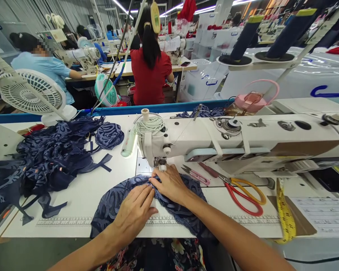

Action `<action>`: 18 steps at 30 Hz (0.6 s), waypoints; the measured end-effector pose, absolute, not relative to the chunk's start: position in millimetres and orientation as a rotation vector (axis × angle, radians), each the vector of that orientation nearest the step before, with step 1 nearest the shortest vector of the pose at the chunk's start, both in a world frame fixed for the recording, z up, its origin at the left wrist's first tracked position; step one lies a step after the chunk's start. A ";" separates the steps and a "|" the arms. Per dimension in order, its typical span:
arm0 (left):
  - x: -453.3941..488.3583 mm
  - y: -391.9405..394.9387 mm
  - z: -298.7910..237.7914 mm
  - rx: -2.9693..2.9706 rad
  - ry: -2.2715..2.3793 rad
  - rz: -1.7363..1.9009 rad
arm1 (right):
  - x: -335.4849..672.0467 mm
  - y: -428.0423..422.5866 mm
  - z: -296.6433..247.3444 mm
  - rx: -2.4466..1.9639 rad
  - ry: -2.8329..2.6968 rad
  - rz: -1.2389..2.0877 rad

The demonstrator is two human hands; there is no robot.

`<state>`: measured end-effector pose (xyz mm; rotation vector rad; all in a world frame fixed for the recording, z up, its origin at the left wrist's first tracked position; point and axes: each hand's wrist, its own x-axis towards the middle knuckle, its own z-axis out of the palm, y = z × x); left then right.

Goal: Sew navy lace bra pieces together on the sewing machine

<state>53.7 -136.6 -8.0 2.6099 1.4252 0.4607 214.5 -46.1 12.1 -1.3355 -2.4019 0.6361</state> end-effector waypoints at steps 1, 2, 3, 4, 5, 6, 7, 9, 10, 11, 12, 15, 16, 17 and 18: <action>53.5 -139.7 -10.9 2.617 1.412 0.467 | 213.6 -44.8 11.8 -1.337 -2.402 0.646; 52.9 -141.9 -13.2 2.630 1.402 0.493 | 212.9 -43.4 11.5 -1.338 -2.400 0.657; 52.0 -143.4 -14.9 2.649 1.398 0.534 | 212.5 -42.0 11.2 -1.341 -2.397 0.668; 51.1 -144.2 -15.9 2.672 1.398 0.578 | 212.4 -40.6 11.0 -1.346 -2.392 0.678; 50.4 -144.4 -16.3 2.694 1.402 0.617 | 212.3 -39.2 10.9 -1.352 -2.386 0.689; 49.9 -144.3 -16.4 2.714 1.408 0.647 | 212.3 -37.9 11.0 -1.361 -2.378 0.700; 49.7 -144.1 -16.1 2.730 1.413 0.664 | 212.2 -36.7 11.2 -1.370 -2.369 0.712; 50.0 -143.4 -15.4 2.746 1.427 0.663 | 211.7 -34.2 11.5 -1.385 -2.350 0.739; 50.3 -143.3 -15.1 2.750 1.437 0.658 | 211.3 -32.9 11.4 -1.393 -2.340 0.752; 50.7 -143.2 -14.8 2.755 1.447 0.654 | 210.9 -31.6 11.1 -1.401 -2.329 0.763; 50.9 -143.3 -14.4 2.761 1.454 0.650 | 210.5 -30.1 10.6 -1.408 -2.320 0.773; 51.0 -143.4 -12.8 2.758 1.469 0.629 | 210.4 -25.8 8.7 -1.414 -2.302 0.799; 50.9 -143.3 -12.2 2.752 1.473 0.618 | 210.9 -24.6 8.2 -1.407 -2.303 0.809; 50.8 -143.3 -11.6 2.748 1.478 0.610 | 211.7 -23.8 7.7 -1.395 -2.306 0.820; 50.7 -143.2 -11.3 2.750 1.484 0.605 | 212.5 -23.4 7.2 -1.383 -2.309 0.829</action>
